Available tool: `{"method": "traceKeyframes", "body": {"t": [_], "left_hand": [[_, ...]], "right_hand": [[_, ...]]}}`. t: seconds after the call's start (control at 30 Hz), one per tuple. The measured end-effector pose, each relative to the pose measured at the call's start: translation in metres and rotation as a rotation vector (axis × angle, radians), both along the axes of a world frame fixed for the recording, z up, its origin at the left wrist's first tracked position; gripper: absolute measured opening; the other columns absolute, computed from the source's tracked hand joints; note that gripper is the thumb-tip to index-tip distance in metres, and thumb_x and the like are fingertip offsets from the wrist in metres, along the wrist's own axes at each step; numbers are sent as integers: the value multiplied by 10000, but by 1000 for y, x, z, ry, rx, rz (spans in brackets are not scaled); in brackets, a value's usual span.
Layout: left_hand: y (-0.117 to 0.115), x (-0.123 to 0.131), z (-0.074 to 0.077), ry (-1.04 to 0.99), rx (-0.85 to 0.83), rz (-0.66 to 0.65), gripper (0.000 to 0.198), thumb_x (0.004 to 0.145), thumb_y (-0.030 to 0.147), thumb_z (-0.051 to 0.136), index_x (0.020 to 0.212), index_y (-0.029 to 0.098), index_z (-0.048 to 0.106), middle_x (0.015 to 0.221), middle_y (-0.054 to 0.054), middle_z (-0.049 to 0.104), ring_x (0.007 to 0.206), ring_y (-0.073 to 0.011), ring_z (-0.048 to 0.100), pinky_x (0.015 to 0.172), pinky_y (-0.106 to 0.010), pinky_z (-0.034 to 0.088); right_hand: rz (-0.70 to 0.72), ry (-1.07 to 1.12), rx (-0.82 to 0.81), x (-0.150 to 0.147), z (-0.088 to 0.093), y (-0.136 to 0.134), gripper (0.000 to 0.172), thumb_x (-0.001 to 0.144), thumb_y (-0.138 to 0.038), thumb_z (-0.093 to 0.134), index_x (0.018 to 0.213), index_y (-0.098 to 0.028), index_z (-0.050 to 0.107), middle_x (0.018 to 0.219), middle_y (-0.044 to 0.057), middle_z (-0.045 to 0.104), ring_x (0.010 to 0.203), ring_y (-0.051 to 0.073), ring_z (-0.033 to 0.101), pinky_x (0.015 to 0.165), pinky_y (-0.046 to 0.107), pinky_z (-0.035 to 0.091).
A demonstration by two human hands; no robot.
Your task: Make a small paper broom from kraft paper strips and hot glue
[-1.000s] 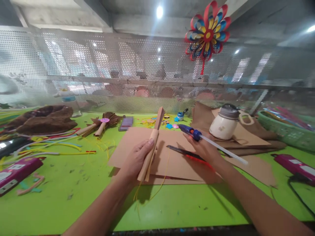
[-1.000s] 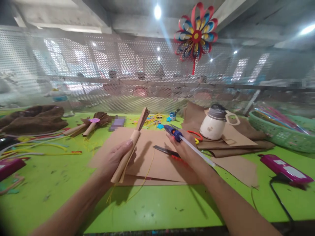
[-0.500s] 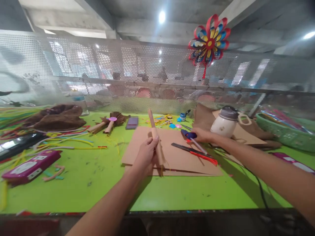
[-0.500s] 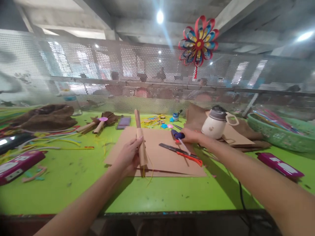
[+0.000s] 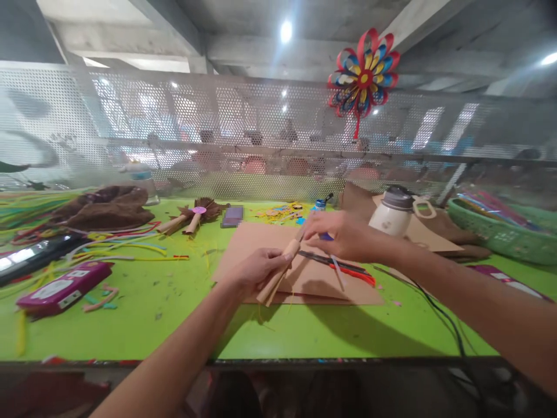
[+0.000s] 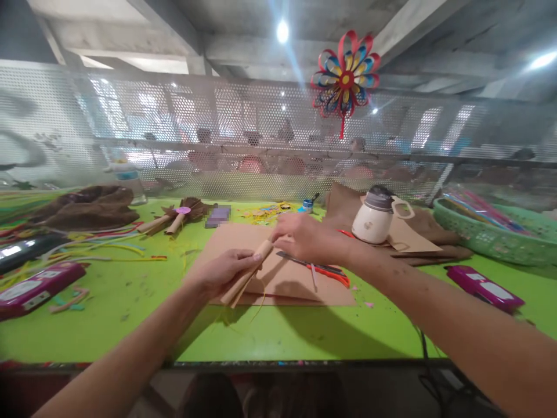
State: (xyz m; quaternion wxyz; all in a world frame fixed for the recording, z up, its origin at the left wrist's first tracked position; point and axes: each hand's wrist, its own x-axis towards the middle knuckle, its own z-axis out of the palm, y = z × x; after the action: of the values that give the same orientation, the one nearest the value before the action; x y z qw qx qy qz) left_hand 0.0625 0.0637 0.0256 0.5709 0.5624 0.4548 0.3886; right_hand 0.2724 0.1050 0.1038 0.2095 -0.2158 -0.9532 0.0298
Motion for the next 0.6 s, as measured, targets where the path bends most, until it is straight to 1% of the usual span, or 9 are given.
{"method": "traceKeyframes", "body": {"t": [0.03, 0.1, 0.2, 0.27, 0.3, 0.37, 0.47, 0.53, 0.6], "left_hand": [[-2, -3, 7, 110, 67, -48, 315, 726, 467, 651, 688, 154, 638, 587, 5, 550, 507, -105, 452, 475, -202, 338], [-5, -8, 23, 330, 169, -191, 321, 753, 480, 609, 681, 170, 643, 569, 28, 508, 513, -101, 401, 487, -206, 301], [-2, -11, 50, 671, 239, -475, 302, 756, 460, 608, 691, 167, 638, 580, 50, 480, 545, -91, 363, 522, -210, 279], [5, -10, 60, 764, 249, -644, 278, 757, 439, 608, 701, 169, 639, 605, 56, 488, 573, -89, 367, 558, -215, 299], [10, -9, 62, 792, 231, -707, 268, 740, 432, 626, 693, 168, 636, 598, 59, 485, 574, -89, 368, 564, -217, 303], [20, -7, 57, 809, 157, -773, 267, 725, 434, 633, 697, 169, 632, 592, 59, 492, 582, -94, 388, 568, -221, 310], [37, -6, 37, 813, 93, -764, 303, 738, 465, 599, 728, 165, 636, 611, 49, 517, 610, -106, 419, 577, -220, 320], [46, -9, 23, 878, 180, -737, 333, 745, 487, 583, 731, 160, 640, 606, 49, 509, 617, -104, 408, 572, -215, 307], [52, -13, 11, 969, 271, -679, 340, 751, 490, 568, 743, 160, 651, 605, 50, 508, 607, -100, 396, 555, -214, 288]], "right_hand": [[69, -53, 48, -7, 2, -9, 174, 838, -187, 545, 897, -159, 707, 935, 84, 692, 927, 198, 577, 827, 323, 426], [139, -199, 67, -15, 4, -21, 173, 852, -179, 544, 924, -151, 700, 955, 97, 681, 970, 216, 555, 850, 342, 409], [128, -357, -55, -13, -1, -29, 215, 894, -226, 506, 940, -143, 699, 880, 95, 673, 839, 200, 572, 747, 310, 413], [108, -355, -136, -9, -10, -31, 266, 918, -237, 460, 937, -136, 705, 850, 93, 659, 755, 175, 563, 673, 279, 394], [93, -329, -170, -8, -16, -32, 287, 924, -244, 447, 925, -132, 711, 836, 92, 653, 723, 163, 553, 646, 267, 380], [53, -264, -237, -6, -29, -30, 333, 931, -297, 442, 895, -126, 726, 795, 85, 643, 677, 146, 530, 607, 252, 356], [-16, -165, -336, -8, -54, -20, 414, 910, -434, 461, 880, -133, 744, 765, 71, 654, 661, 143, 524, 585, 246, 341], [-45, -125, -396, -11, -71, -10, 439, 897, -462, 458, 862, -133, 746, 763, 61, 672, 669, 146, 540, 586, 243, 347], [-70, -120, -442, -15, -84, 0, 398, 883, -420, 474, 838, -130, 743, 757, 52, 686, 668, 148, 551, 583, 240, 352]]}}
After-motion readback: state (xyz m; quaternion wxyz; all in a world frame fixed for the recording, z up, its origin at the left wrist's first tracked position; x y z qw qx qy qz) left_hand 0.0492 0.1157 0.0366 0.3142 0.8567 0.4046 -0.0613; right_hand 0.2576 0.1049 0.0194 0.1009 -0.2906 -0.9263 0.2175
